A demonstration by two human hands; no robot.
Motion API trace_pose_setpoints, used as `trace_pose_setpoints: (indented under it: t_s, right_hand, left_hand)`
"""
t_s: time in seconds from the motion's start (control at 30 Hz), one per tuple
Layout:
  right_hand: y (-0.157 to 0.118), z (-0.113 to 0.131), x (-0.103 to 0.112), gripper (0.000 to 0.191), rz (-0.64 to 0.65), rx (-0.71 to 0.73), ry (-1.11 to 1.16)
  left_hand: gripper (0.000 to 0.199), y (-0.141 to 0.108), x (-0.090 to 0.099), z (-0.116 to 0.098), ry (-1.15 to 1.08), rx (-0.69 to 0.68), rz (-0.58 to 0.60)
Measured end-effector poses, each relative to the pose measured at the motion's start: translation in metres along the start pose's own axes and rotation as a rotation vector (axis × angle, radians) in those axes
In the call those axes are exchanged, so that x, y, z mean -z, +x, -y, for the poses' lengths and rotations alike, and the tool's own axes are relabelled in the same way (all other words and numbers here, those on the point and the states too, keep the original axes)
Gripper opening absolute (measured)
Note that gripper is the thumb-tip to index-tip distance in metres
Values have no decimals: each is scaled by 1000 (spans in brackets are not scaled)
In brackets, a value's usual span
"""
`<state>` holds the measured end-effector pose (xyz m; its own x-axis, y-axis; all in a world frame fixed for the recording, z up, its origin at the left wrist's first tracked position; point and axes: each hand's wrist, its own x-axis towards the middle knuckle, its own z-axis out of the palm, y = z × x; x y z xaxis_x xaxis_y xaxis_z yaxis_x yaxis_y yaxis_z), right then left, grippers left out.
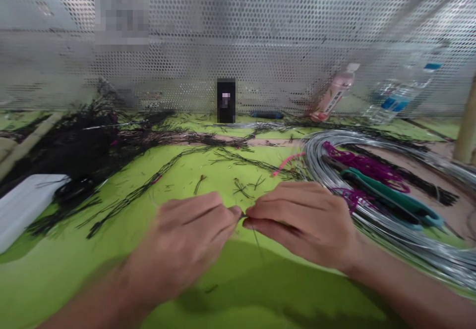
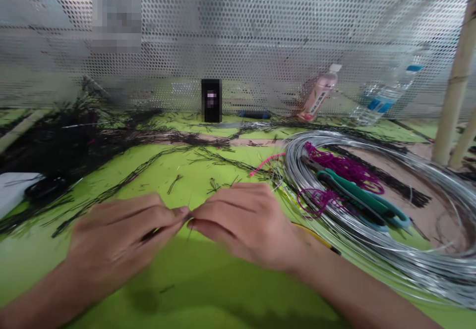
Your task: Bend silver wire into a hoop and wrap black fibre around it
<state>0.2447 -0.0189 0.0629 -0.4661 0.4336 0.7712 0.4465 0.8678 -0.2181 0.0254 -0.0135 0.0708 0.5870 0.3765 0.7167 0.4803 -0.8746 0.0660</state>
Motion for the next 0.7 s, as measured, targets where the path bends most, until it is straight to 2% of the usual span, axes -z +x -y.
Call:
trace_pose_setpoints:
  t_s: [0.13, 0.2, 0.23, 0.27, 0.37, 0.43, 0.47, 0.57, 0.7]
  right_hand:
    - [11, 9, 5, 21, 183, -464, 299]
    - [12, 10, 5, 26, 265, -567, 303]
    - [11, 9, 4, 25, 252, -529, 245]
    - [8, 8, 3, 23, 191, -433, 149]
    - [-1, 1, 0, 12, -67, 58, -193]
    - [-5, -4, 1, 4, -87, 282, -313]
    - [-6, -6, 2, 6, -55, 339, -328]
    - [-9, -9, 6, 19, -1, 394, -348]
    - [-11, -10, 6, 22, 18, 381, -431]
  left_hand:
    - [26, -3, -5, -1, 24, -78, 1]
    - [29, -3, -6, 0, 43, -93, 26]
    - [28, -3, -7, 1, 55, -95, 27]
    - [25, -3, -7, 2, 66, -91, 16]
    - [20, -3, -6, 5, 76, -35, -28]
    - [19, -2, -6, 6, 52, 18, -36]
    - [20, -2, -5, 6, 44, 34, -35]
    - [22, -1, -4, 5, 30, 39, -34]
    - [21, 0, -3, 4, 56, -14, -32]
